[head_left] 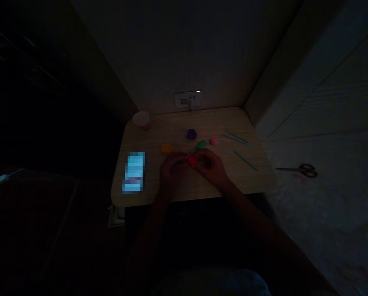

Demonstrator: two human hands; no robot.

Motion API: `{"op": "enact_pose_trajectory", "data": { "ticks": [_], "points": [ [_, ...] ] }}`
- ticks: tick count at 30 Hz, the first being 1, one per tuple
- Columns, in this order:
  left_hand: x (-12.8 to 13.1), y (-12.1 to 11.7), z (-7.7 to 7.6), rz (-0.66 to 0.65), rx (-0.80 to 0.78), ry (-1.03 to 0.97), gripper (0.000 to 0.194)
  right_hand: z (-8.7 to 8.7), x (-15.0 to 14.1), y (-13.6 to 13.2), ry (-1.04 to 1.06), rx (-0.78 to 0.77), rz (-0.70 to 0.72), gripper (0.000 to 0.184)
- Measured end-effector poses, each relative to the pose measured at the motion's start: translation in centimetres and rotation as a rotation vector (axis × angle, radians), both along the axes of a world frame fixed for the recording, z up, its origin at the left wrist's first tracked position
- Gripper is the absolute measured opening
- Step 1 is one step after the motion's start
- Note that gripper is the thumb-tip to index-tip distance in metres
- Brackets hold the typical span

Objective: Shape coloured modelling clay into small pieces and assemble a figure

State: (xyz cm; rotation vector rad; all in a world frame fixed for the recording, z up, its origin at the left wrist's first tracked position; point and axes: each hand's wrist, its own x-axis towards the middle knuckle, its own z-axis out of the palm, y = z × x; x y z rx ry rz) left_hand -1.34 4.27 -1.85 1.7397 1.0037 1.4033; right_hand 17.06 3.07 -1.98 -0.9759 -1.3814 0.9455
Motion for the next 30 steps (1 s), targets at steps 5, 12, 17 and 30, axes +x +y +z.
{"op": "enact_pose_trajectory", "data": {
  "ticks": [5, 12, 17, 30],
  "points": [
    [0.3, -0.2, 0.1, -0.006, -0.074, -0.043, 0.010, 0.0, 0.2, 0.0, -0.106, 0.047, -0.034, 0.030],
    [0.2, 0.0, -0.3, 0.010, -0.036, 0.028, 0.007, 0.1, 0.0, 0.1, -0.223, 0.122, -0.033, 0.031],
    [0.4, -0.1, 0.0, 0.049, 0.043, 0.176, 0.007, 0.7, 1.2, 0.0, -0.304, 0.169, -0.155, 0.009],
    [0.8, -0.2, 0.4, -0.039, 0.033, 0.331, 0.031, 0.4, 2.2, 0.5, -0.777, 0.014, -0.278, 0.014]
  ]
}}
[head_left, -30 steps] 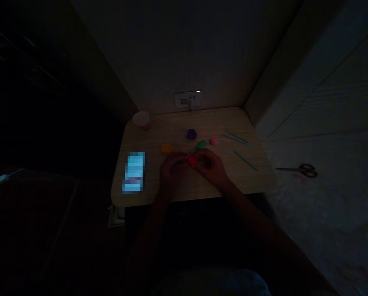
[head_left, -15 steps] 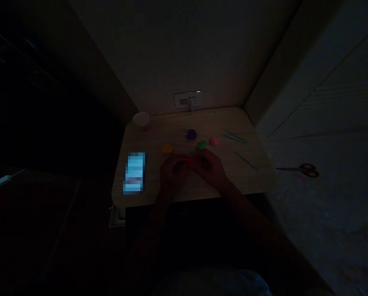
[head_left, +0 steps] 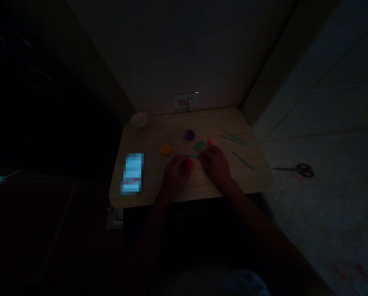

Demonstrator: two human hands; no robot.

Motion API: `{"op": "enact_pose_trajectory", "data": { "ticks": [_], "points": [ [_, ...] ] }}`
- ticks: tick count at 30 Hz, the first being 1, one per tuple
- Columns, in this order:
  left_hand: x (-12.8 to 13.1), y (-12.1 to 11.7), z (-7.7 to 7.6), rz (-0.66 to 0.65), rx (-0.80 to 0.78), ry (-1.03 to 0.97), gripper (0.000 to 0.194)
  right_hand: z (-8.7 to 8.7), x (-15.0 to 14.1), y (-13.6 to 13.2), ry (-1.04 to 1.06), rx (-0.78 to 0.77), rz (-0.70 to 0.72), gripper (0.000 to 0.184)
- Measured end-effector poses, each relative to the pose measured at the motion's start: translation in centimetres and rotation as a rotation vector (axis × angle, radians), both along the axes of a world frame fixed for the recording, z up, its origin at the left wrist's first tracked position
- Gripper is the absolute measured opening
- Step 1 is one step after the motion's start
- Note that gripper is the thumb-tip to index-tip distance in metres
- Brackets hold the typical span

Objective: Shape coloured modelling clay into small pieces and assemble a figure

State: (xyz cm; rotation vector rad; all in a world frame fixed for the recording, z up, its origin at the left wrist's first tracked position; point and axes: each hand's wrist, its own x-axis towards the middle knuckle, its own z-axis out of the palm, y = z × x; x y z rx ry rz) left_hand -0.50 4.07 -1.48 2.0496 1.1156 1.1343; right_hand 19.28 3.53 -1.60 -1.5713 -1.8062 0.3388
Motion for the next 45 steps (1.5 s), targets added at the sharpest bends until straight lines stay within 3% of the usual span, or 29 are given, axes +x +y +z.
{"op": "enact_pose_trajectory", "data": {
  "ticks": [9, 16, 20, 26, 35, 42, 45],
  "points": [
    [-0.2, 0.2, -0.4, 0.109, 0.006, -0.030, 0.029, -0.9, -0.1, 1.1, -0.154, -0.009, 0.050, 0.020],
    [-0.1, 0.4, -1.1, 0.209, -0.072, -0.045, 0.027, -0.1, 0.8, 0.2, 0.018, -0.100, -0.039, 0.020],
    [-0.1, 0.5, -0.9, 0.198, -0.084, -0.064, 0.026, 1.0, 0.7, 0.3, 0.124, -0.136, 0.079, 0.019],
    [0.1, 0.4, -0.9, 0.207, -0.056, -0.074, 0.028, 1.3, -0.6, 1.1, -0.034, -0.176, 0.127, 0.017],
    [0.1, 0.5, -1.4, 0.233, 0.044, 0.048, 0.030, 1.7, -1.4, 0.9, -0.165, -0.124, 0.146, 0.014],
    [0.1, 0.5, -1.3, 0.233, 0.024, 0.028, 0.021, 1.2, -1.3, 1.0, -0.022, -0.086, 0.152, 0.016],
    [0.1, 0.5, -1.4, 0.233, 0.034, 0.030, 0.023, 1.1, -1.4, 1.2, -0.064, -0.089, 0.151, 0.019]
  ]
}}
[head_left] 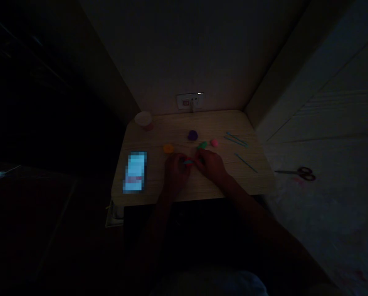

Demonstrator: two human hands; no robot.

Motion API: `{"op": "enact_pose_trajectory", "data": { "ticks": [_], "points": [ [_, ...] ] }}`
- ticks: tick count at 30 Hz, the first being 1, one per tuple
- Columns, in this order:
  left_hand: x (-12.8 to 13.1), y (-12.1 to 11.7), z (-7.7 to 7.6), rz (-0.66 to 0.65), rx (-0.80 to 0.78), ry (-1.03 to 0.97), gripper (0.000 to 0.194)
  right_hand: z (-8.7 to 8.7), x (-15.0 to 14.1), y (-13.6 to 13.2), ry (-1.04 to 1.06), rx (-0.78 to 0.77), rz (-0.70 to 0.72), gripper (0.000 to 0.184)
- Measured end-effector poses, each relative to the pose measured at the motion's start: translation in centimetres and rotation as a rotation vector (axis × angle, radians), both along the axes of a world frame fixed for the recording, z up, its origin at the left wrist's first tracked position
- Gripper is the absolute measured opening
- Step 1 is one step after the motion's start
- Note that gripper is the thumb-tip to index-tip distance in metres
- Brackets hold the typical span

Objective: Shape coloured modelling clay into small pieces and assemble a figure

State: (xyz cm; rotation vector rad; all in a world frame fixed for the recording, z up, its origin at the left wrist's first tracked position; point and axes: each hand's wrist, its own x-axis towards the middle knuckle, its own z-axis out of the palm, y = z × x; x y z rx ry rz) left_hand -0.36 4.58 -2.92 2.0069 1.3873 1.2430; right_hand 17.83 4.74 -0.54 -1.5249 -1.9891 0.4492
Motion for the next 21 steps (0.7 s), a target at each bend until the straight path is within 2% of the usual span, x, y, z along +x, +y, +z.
{"op": "enact_pose_trajectory", "data": {
  "ticks": [4, 9, 13, 18, 21],
  "points": [
    [-0.02, -0.01, -0.10, 0.009, 0.016, 0.009, 0.025, 0.16, -0.23, 0.14, -0.061, -0.006, -0.003, 0.020],
    [-0.11, -0.01, 0.08, -0.008, -0.008, 0.024, 0.026, 0.52, -0.22, 0.16, 0.022, -0.043, -0.002, 0.014],
    [-0.08, -0.02, 0.04, -0.002, 0.002, 0.028, 0.025, 0.52, -0.26, 0.35, -0.020, -0.040, -0.007, 0.016],
    [-0.09, -0.08, -0.01, 0.014, 0.000, 0.032, 0.025, 0.28, -0.08, 0.80, 0.131, -0.076, 0.032, 0.020],
    [-0.15, -0.13, 0.19, 0.006, -0.025, 0.051, 0.026, 0.01, 0.13, 0.87, 0.136, -0.072, 0.042, 0.021]
  ]
}}
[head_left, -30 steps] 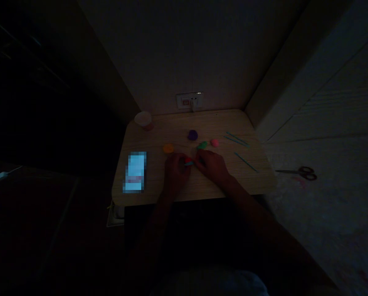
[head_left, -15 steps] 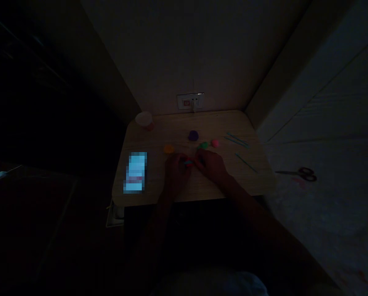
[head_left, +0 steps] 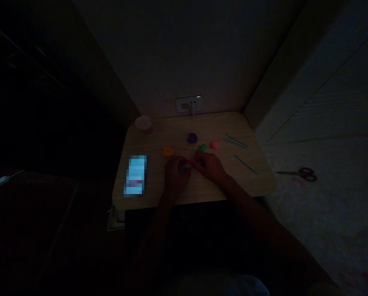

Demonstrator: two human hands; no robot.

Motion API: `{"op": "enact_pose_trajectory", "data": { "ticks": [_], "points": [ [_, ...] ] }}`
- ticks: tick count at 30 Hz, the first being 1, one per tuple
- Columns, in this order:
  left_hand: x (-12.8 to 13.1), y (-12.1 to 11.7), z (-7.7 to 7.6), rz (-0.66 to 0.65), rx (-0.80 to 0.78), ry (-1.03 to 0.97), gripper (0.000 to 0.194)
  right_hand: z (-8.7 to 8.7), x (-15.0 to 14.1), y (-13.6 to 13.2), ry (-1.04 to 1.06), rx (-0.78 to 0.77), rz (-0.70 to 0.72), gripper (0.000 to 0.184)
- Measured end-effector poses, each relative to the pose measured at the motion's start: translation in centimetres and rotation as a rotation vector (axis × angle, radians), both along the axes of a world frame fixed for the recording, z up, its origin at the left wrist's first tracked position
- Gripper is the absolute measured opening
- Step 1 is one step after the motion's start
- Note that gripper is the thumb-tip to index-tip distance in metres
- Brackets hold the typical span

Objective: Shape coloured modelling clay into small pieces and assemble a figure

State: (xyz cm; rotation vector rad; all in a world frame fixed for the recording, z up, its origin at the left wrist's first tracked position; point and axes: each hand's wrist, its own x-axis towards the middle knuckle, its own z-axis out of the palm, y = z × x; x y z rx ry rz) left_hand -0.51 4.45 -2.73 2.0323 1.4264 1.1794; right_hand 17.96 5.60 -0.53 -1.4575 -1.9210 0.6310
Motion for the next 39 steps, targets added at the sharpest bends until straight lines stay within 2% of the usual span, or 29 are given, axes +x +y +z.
{"op": "enact_pose_trajectory", "data": {
  "ticks": [7, 16, 25, 27, 33, 36, 39],
  "points": [
    [0.1, -0.1, 0.2, 0.017, -0.012, 0.027, 0.029, -0.3, 0.4, -0.2, -0.027, 0.013, -0.001, 0.019],
    [-0.1, 0.1, 0.3, 0.002, -0.008, 0.028, 0.026, -0.5, 0.5, -0.1, 0.050, 0.017, -0.011, 0.014],
    [-0.1, 0.1, 0.3, -0.001, 0.015, 0.046, 0.026, -0.7, 0.6, -0.1, 0.054, 0.028, -0.005, 0.020],
    [-0.1, 0.2, 0.3, -0.013, 0.027, 0.044, 0.025, -0.9, 0.7, 0.0, 0.102, 0.034, -0.024, 0.021],
    [0.0, 0.0, 0.4, -0.025, 0.023, -0.011, 0.021, -1.4, 1.1, 0.4, 0.435, 0.078, -0.097, 0.022],
    [0.0, 0.0, 0.5, -0.047, 0.017, 0.029, 0.017, -1.3, 1.4, 0.3, 0.492, 0.073, -0.044, 0.021],
    [0.1, 0.0, 0.5, -0.047, 0.015, 0.059, 0.015, -1.3, 1.5, 0.2, 0.461, 0.026, 0.051, 0.026]
  ]
}}
